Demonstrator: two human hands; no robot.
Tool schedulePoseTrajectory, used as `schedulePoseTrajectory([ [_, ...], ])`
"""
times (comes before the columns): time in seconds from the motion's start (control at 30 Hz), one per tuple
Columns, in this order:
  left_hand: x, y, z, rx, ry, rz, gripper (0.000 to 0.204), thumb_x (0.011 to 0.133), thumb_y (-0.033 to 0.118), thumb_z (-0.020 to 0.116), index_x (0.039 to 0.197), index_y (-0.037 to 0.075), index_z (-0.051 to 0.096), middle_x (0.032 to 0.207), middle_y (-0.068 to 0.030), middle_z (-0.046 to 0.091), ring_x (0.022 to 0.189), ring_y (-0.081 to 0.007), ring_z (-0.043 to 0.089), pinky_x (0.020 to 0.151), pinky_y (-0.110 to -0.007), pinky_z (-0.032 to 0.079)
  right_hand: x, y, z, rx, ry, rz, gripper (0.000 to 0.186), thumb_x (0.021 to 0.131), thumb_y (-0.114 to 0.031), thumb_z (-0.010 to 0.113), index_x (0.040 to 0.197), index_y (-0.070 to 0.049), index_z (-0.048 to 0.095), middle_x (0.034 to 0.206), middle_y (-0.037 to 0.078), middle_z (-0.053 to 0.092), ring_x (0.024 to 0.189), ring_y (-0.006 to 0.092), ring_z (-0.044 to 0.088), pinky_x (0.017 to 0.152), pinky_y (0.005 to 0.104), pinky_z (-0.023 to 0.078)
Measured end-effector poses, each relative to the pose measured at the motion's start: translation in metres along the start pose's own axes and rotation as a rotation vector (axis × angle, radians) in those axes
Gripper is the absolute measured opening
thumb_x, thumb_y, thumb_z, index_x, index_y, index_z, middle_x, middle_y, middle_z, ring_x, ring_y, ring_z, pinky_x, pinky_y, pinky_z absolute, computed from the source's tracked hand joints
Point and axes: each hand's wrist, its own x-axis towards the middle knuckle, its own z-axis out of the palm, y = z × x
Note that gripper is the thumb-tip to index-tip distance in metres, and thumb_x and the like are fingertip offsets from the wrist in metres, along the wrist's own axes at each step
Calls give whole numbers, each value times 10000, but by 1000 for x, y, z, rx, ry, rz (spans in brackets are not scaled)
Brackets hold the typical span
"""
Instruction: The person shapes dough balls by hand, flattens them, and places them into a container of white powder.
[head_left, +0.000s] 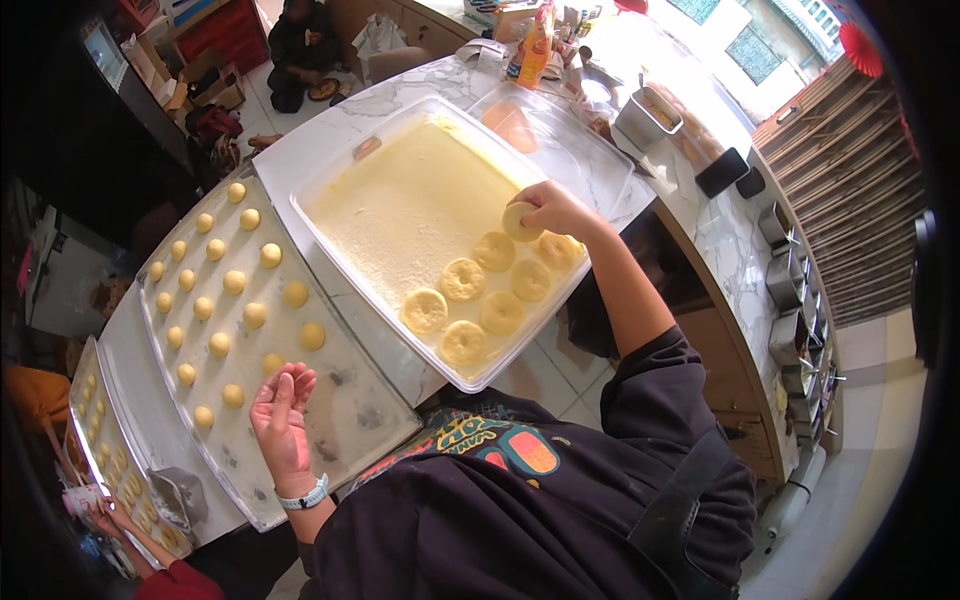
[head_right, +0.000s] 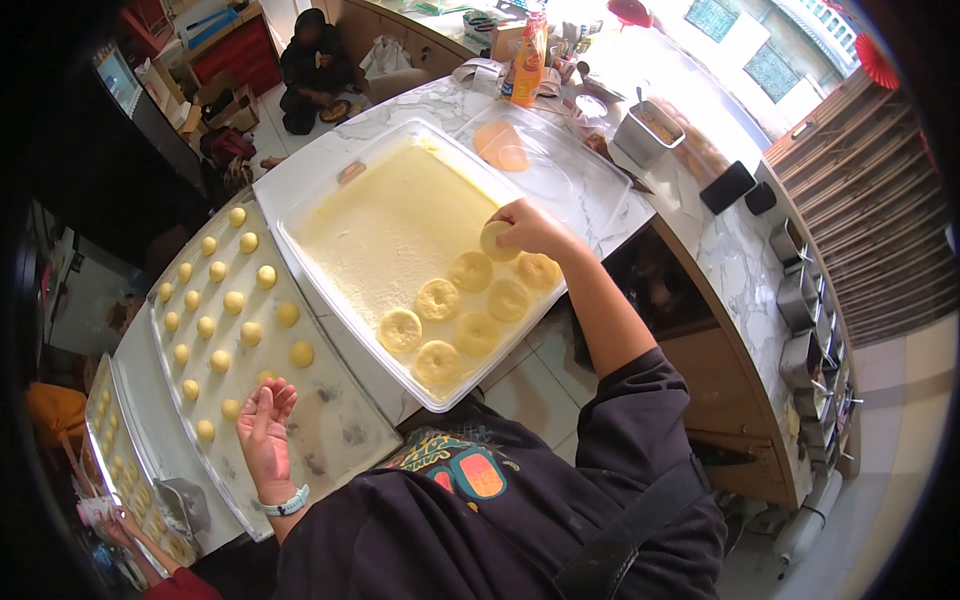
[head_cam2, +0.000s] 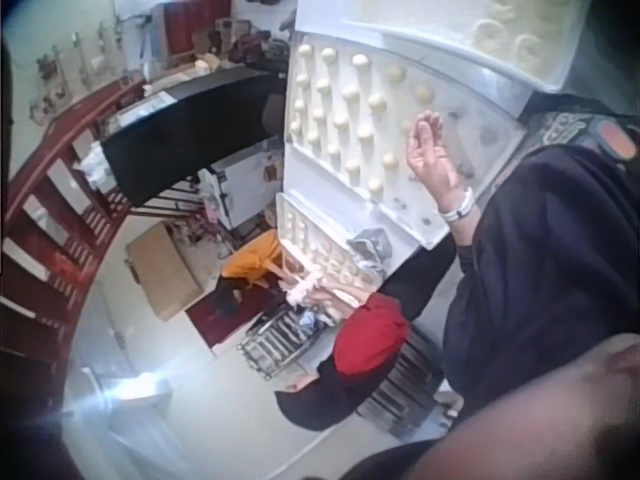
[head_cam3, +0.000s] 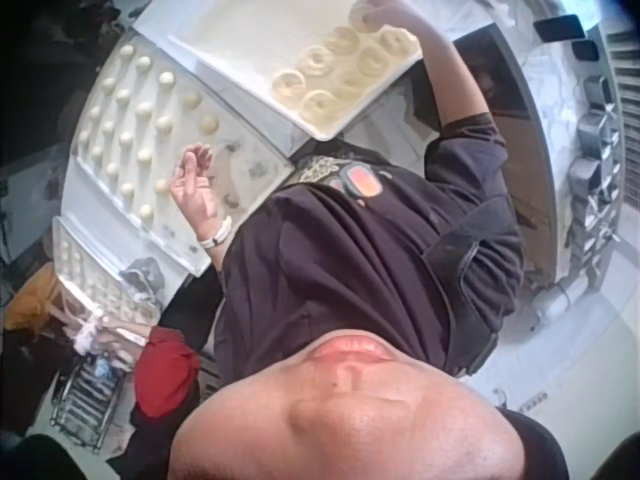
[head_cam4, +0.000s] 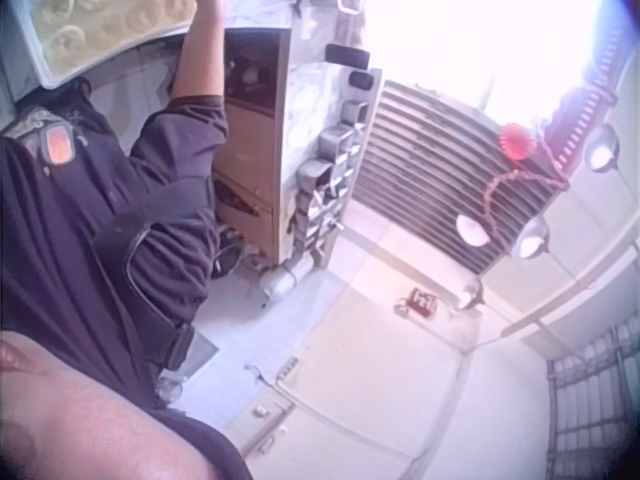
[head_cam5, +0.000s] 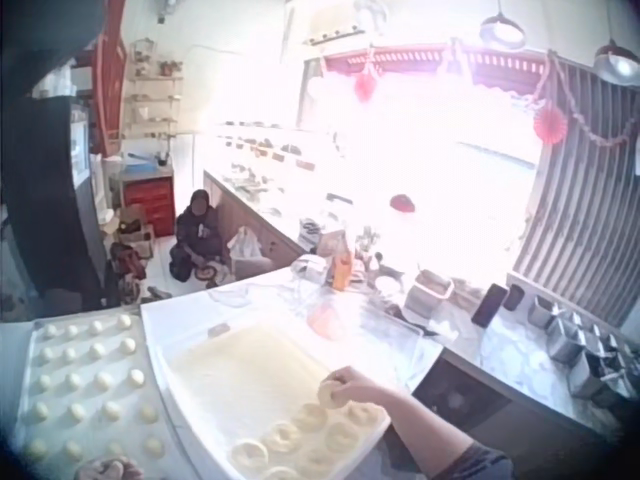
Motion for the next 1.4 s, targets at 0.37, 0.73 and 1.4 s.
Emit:
schedulePoseTrajectory([
  [0.37, -5, 0, -3, 24, 26, -1, 212, 886, 159, 582, 1037, 11, 592, 967, -91, 641, 882, -183, 620, 844, -302, 477, -31, -28, -18, -454, 455, -268, 215, 756, 12, 517, 915, -20, 658, 882, 161, 647, 772, 262, 637, 728, 349, 514],
  [0.73, -2, -2, 6, 27, 0, -28, 195, 881, 157, 589, 1026, 26, 598, 963, -87, 643, 868, -182, 623, 842, -308, 476, -38, -15, 13, -516, 172, -382, 245, 702, 13, 529, 884, -68, 671, 944, 117, 594, 978, 282, 538, 852, 361, 444],
  [1.4, -5, -1, 15, 20, 6, -29, 189, 884, 140, 584, 1009, 1, 605, 934, -94, 647, 840, -182, 632, 818, -297, 493, -40, -8, 38, -583, 114, -417, 243, 719, -48, 567, 916, -136, 677, 1010, 39, 521, 1044, 220, 469, 930, 372, 360],
])
